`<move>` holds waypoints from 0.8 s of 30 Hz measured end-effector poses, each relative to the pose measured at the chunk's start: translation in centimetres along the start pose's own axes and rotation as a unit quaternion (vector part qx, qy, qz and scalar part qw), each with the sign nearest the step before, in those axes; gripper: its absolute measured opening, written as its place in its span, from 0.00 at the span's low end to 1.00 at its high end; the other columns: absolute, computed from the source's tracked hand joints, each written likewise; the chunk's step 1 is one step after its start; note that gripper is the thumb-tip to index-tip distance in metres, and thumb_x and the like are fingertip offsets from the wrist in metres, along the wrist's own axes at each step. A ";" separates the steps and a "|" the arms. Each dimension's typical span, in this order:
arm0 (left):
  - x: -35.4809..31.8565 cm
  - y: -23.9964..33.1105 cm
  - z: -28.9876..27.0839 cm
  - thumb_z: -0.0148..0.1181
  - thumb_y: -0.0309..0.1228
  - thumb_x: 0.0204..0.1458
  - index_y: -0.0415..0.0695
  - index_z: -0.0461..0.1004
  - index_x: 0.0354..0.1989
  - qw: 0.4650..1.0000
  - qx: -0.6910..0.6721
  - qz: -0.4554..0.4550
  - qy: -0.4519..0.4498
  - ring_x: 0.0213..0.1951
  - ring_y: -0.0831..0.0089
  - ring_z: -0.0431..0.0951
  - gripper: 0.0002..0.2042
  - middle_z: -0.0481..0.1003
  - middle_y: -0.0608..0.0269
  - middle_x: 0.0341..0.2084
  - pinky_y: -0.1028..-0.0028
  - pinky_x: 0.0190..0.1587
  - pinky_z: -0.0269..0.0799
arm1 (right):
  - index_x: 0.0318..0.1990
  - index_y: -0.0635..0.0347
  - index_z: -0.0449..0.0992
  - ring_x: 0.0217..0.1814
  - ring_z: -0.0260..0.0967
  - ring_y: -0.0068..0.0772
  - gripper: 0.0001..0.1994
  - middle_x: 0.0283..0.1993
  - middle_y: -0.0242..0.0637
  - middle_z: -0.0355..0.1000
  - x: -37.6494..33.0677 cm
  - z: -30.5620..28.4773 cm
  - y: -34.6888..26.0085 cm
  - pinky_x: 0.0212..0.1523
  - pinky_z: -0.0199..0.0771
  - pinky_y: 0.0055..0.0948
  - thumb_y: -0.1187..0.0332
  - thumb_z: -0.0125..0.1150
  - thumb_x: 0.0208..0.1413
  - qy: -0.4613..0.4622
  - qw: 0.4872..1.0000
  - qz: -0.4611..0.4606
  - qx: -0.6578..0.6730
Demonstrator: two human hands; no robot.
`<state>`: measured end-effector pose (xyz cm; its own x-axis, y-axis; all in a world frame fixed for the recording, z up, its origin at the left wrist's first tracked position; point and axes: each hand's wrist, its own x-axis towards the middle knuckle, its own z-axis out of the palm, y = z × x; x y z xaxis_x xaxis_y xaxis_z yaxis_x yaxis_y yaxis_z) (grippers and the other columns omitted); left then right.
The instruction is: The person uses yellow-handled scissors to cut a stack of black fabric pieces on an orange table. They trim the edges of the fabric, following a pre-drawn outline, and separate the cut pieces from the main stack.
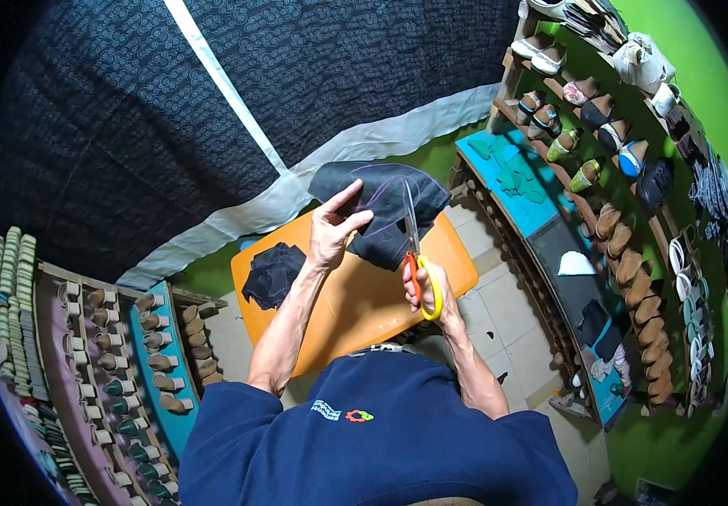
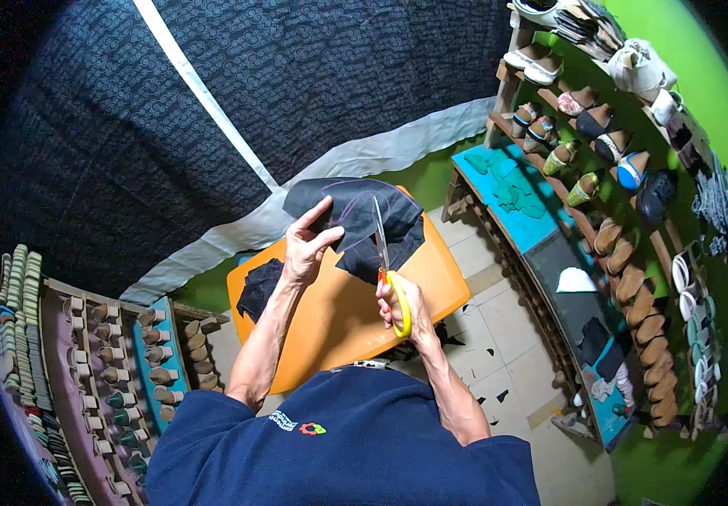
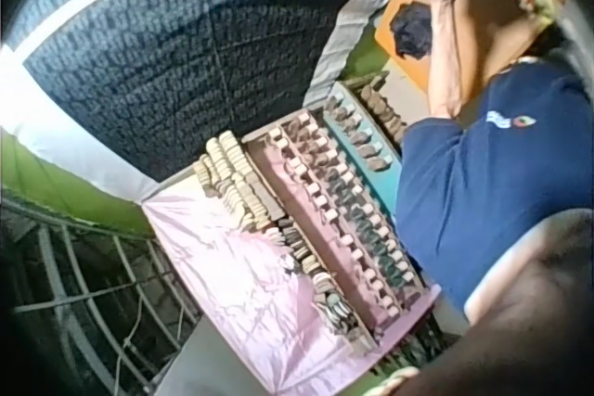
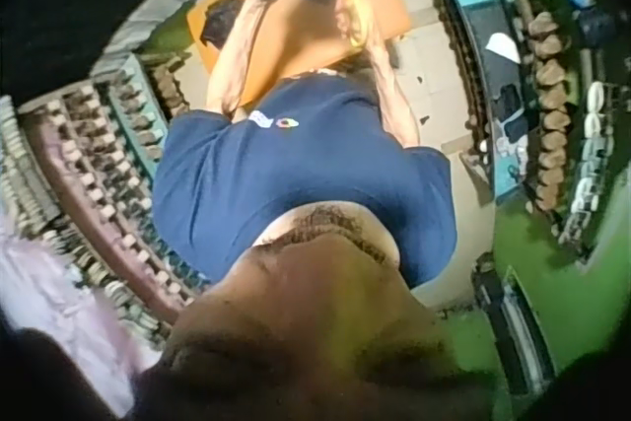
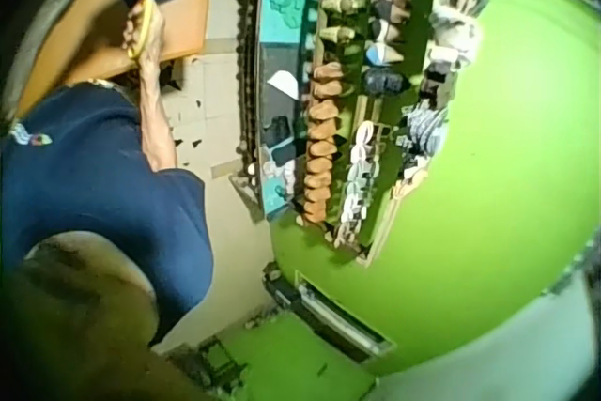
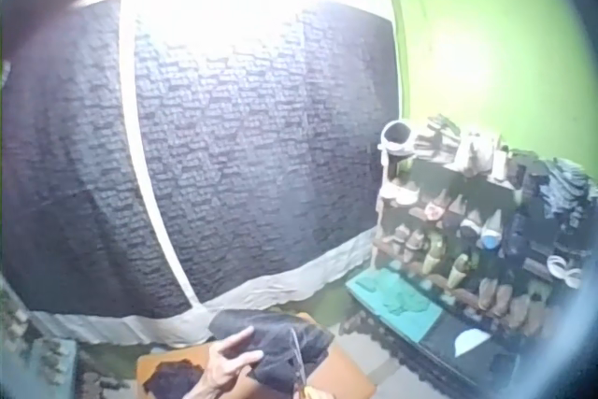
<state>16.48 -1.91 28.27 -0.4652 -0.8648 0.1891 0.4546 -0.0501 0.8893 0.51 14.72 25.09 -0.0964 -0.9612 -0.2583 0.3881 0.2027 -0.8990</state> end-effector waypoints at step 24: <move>-2.3 -3.0 0.8 0.69 0.17 0.47 0.37 0.72 0.59 0.997 -0.030 -0.030 0.065 0.42 0.77 0.80 0.27 0.80 0.59 0.44 0.76 0.50 0.76 | 0.39 0.58 0.69 0.18 0.61 0.16 0.36 0.23 0.24 0.62 -0.1 -0.6 2.4 0.20 0.68 0.20 0.29 0.59 0.47 -0.042 0.997 -0.026 0.062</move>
<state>15.60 0.56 25.51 -0.3915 -0.9169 0.0774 0.4757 -0.1297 0.8700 0.94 15.45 22.76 -0.0448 -0.9830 -0.1779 0.4962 0.1327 -0.8580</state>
